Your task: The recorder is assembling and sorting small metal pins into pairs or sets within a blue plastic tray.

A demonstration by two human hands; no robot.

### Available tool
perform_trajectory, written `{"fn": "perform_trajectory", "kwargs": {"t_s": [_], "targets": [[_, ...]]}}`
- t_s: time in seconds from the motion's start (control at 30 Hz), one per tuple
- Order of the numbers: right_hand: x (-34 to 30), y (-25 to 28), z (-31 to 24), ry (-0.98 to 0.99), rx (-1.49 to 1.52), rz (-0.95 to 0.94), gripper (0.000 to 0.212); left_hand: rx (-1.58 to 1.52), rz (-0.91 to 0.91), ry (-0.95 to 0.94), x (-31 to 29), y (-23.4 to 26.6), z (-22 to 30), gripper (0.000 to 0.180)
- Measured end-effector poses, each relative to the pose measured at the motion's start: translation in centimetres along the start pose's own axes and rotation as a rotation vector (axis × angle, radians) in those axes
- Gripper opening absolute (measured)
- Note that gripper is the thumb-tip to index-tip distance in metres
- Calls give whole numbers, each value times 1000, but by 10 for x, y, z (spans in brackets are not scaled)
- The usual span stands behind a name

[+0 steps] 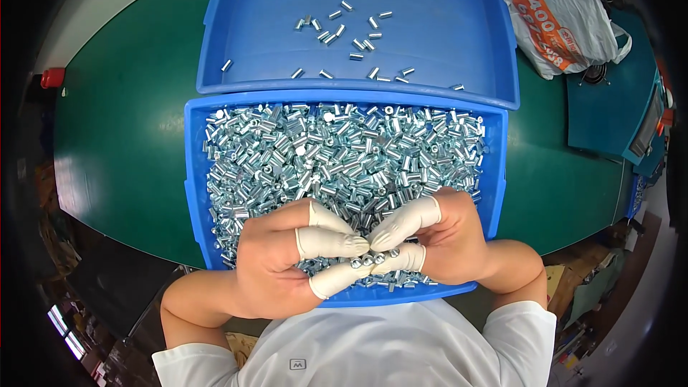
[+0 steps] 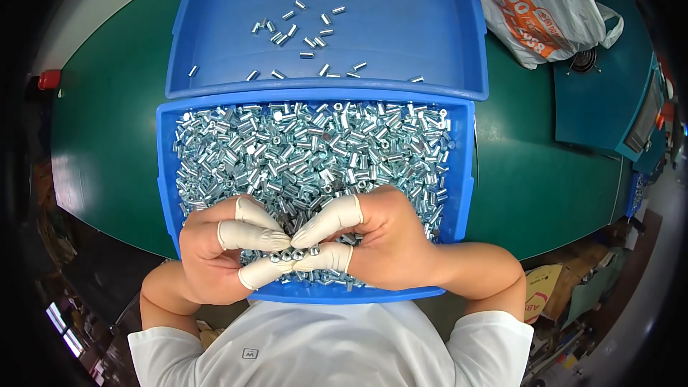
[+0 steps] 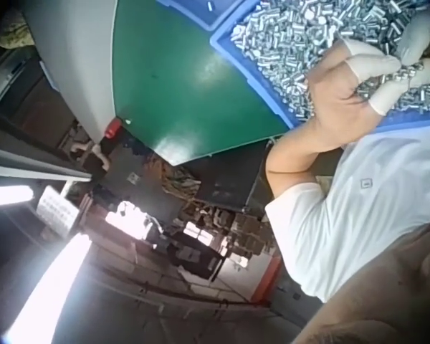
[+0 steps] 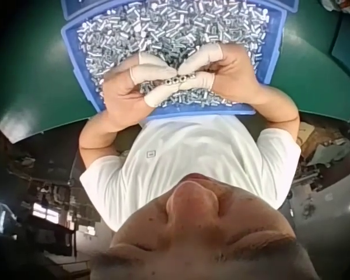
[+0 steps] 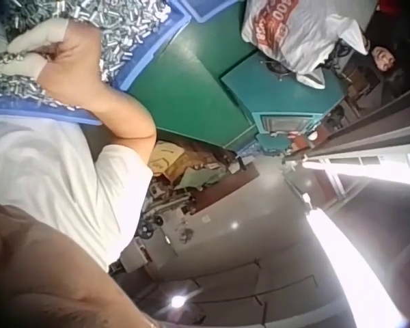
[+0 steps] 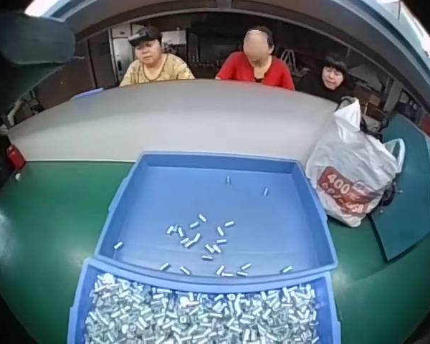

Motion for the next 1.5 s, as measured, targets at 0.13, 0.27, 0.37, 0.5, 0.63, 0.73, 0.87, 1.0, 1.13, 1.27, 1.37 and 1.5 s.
{"fn": "perform_trajectory", "kwargs": {"t_s": [0.13,0.27,0.37,0.5,0.63,0.73,0.87,1.0,1.13,1.27,1.37,1.5], "targets": [[0,1,0,-7,-22,-10,19,40,11,-70,2,-1,5,34],[1,1,-1,-3,-27,-18,19,56,3,-93,2,-1,7,34],[3,-1,-3,10,-32,-27,18,97,-5,-109,2,0,10,33],[3,-3,-2,-12,-30,-59,18,81,-2,-114,2,-1,11,33],[3,0,1,15,26,-21,16,43,-11,-108,1,-1,10,32],[4,-2,-1,18,10,-26,16,19,-7,-79,0,0,7,31],[4,-3,-1,5,12,-35,15,7,-6,-66,1,0,8,31],[3,-2,1,-1,13,-39,15,34,-16,-135,2,-3,13,33],[4,-3,-1,18,18,-40,16,52,-8,-183,1,-3,17,33],[5,-2,-5,50,-15,-42,16,69,21,-153,5,-2,18,27],[5,-4,-9,83,-41,-83,19,55,12,-129,4,-1,15,26],[5,-3,-8,69,-47,-71,19,44,-14,-111,2,-2,11,31]]}}
Point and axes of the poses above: each hand's wrist, its own x-axis towards the middle knuckle, its own y-axis out of the back of the hand, z = x × y, the point moved 10 cm from there along x, towards the middle knuckle, and after that the axes turned 12 degrees about z, right-handed, at the moved point
